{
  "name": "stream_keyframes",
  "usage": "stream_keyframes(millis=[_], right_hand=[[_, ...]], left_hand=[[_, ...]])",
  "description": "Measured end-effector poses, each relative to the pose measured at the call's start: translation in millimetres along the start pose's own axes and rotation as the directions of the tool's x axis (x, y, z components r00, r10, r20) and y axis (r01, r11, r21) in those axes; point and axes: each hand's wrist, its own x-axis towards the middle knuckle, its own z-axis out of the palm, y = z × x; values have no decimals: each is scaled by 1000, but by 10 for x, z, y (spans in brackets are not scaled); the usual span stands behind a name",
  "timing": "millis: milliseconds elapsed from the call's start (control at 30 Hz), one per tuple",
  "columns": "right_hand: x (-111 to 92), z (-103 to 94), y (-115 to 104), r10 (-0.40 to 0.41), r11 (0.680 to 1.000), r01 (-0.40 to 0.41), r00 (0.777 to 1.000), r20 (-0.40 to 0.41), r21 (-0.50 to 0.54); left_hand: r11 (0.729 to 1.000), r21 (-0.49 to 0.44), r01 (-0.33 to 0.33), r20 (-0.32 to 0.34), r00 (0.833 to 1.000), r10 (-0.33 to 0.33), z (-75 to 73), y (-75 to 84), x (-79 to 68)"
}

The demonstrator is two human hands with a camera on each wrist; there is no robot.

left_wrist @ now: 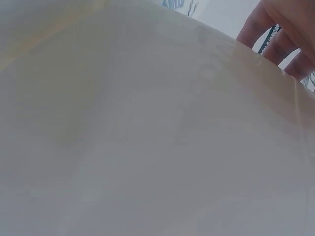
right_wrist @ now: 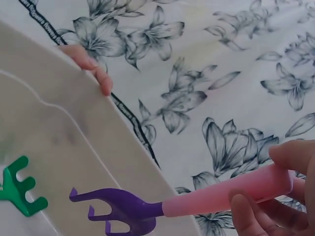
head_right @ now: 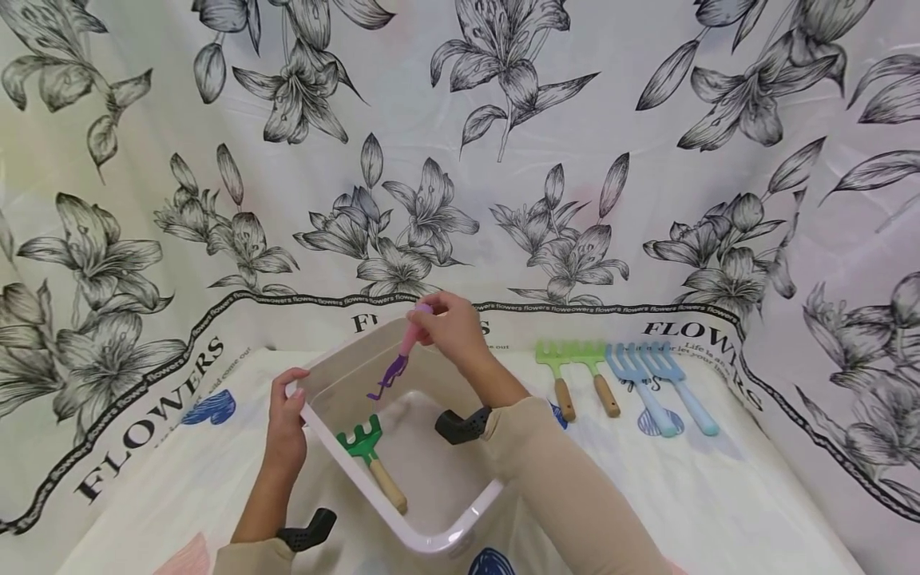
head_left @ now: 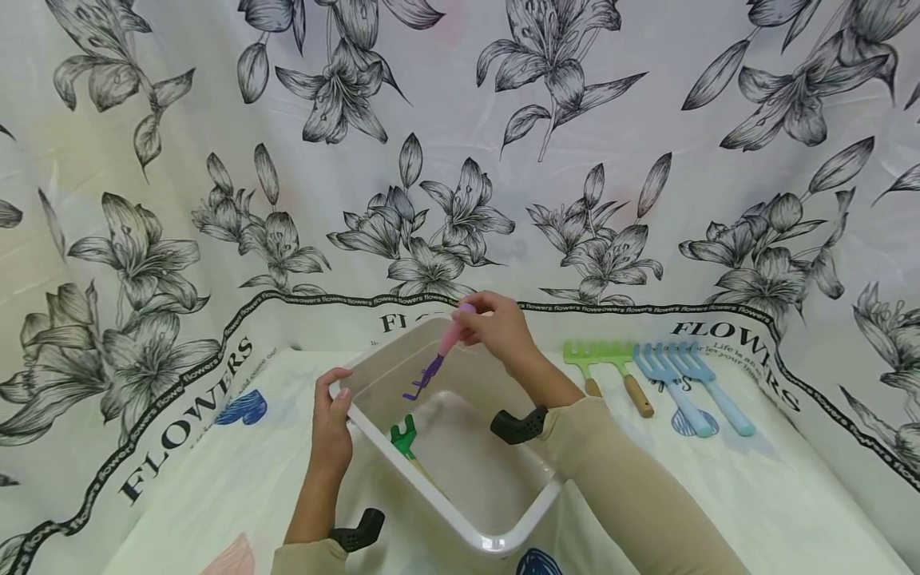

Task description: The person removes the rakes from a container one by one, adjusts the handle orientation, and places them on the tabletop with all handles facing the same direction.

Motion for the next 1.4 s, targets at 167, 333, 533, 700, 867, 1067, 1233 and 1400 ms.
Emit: stream_keyframes(millis=[167,333,533,700,867,1067,1233,1400], right_hand=[[-70,-180,-23,-7,1000,7,1000,-1,-12],[-141,-409,-19,-23,998,25,1000,-21,54],[-229,-618,62,-42,987,54,996,-79,150],[-288,-836,163,-60,963,98,986,-157,249],[-368,-1086,196,-65,931,153,963,-261,331],[-537,-1365,292,-53,910,191,934,-353,367],[-677,-1536,442,-14,945,142,916,-400,294],[-823,-1661,575,25,962,94,904,-427,256]], left_hand=[[1000,15,17,-2,1000,-17,-15,-6,-13],[999,17,27,10,1000,-28,-4,172,-51],[1000,5,-15,-6,1000,15,6,43,7],[1000,16,-2,-6,1000,2,14,-8,22],[1000,13,17,-8,1000,-17,5,27,10],[1000,-1,8,-2,1000,-8,3,42,6],[1000,17,26,-10,1000,-26,11,29,-3],[1000,5,27,-11,1000,-27,16,23,-11]])
